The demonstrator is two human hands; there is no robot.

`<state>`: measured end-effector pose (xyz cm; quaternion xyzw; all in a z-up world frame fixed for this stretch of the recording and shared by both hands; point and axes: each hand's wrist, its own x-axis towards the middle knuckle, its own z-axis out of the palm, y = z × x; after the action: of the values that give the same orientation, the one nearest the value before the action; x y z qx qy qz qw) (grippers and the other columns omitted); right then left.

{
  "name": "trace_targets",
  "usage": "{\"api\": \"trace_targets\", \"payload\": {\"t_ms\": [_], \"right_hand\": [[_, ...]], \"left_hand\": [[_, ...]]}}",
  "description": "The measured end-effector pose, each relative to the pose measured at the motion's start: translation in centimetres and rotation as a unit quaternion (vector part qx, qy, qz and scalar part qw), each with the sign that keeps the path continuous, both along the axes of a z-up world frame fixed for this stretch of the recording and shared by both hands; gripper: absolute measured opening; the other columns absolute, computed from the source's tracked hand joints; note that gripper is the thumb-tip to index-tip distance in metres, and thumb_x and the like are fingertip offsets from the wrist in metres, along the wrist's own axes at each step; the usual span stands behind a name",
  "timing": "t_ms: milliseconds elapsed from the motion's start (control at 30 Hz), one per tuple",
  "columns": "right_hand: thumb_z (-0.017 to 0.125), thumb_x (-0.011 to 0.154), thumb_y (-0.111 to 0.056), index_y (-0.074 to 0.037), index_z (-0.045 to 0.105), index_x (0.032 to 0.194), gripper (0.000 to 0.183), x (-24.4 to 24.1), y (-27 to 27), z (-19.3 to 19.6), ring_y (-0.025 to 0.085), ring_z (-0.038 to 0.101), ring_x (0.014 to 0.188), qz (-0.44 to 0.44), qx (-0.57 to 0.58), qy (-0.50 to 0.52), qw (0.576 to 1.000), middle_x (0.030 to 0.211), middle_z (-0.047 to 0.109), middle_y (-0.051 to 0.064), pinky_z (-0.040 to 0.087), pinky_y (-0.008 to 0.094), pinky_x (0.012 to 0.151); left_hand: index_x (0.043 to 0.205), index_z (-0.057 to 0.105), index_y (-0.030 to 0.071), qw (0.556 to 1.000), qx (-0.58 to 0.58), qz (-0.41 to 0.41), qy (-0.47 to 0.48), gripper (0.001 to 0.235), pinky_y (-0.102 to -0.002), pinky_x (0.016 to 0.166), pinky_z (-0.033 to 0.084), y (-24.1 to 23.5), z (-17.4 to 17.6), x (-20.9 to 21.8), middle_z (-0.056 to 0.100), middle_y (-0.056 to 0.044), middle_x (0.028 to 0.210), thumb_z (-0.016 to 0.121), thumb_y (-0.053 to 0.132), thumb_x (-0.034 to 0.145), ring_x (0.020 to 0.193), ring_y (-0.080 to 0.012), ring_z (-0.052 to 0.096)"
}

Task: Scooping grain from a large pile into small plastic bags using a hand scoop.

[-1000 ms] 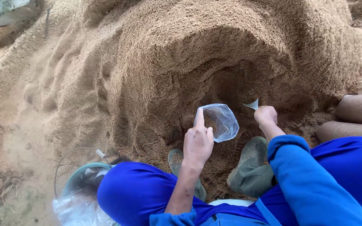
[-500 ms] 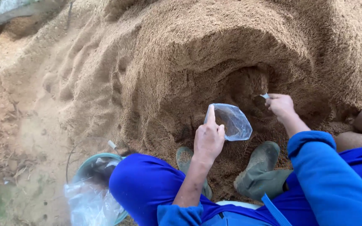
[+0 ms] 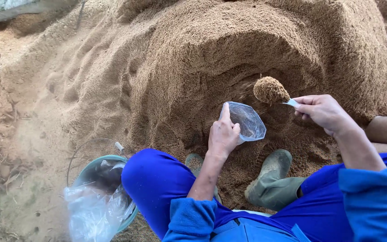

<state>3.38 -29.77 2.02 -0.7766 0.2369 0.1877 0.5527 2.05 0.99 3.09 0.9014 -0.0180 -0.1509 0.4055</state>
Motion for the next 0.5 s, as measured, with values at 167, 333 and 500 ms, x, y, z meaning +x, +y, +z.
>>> {"api": "trace_targets", "payload": {"t_ms": [167,333,500], "right_hand": [[0.065,0.099,-0.001,-0.004,0.078,0.126,0.030,-3.0,2.0,5.6,0.013,0.052,0.067,0.059,-0.050,-0.017,0.997,0.087,0.074,0.009,0.043,0.023,0.064],[0.065,0.095,-0.019,-0.024,0.077,0.111,0.022,-6.4,7.1,4.1,0.012,0.058,0.069,0.205,-0.406,-0.197,0.868,0.080,0.073,-0.004,0.043,0.029,0.065],[0.055,0.097,-0.018,-0.024,0.069,0.090,0.017,-6.5,10.1,1.1,0.015,0.062,0.066,0.282,-0.606,-0.354,0.653,0.065,0.062,-0.003,0.045,0.033,0.075]], "left_hand": [[0.161,0.026,0.007,1.000,0.001,0.001,0.017,0.082,-0.052,0.095,0.050,0.1,0.6,0.0,0.075,-0.025,0.101,0.053,0.019,0.085,0.096,-0.0461,0.069],[0.159,0.031,0.009,1.000,0.011,0.003,0.021,0.079,-0.057,0.093,0.052,0.4,0.5,0.0,0.074,-0.029,0.103,0.056,0.021,0.085,0.101,-0.0493,0.069],[0.157,0.036,0.004,1.000,0.000,0.000,0.013,0.075,-0.058,0.088,0.058,0.5,0.6,-0.4,0.074,-0.031,0.097,0.059,0.017,0.086,0.099,-0.0483,0.072]]}}
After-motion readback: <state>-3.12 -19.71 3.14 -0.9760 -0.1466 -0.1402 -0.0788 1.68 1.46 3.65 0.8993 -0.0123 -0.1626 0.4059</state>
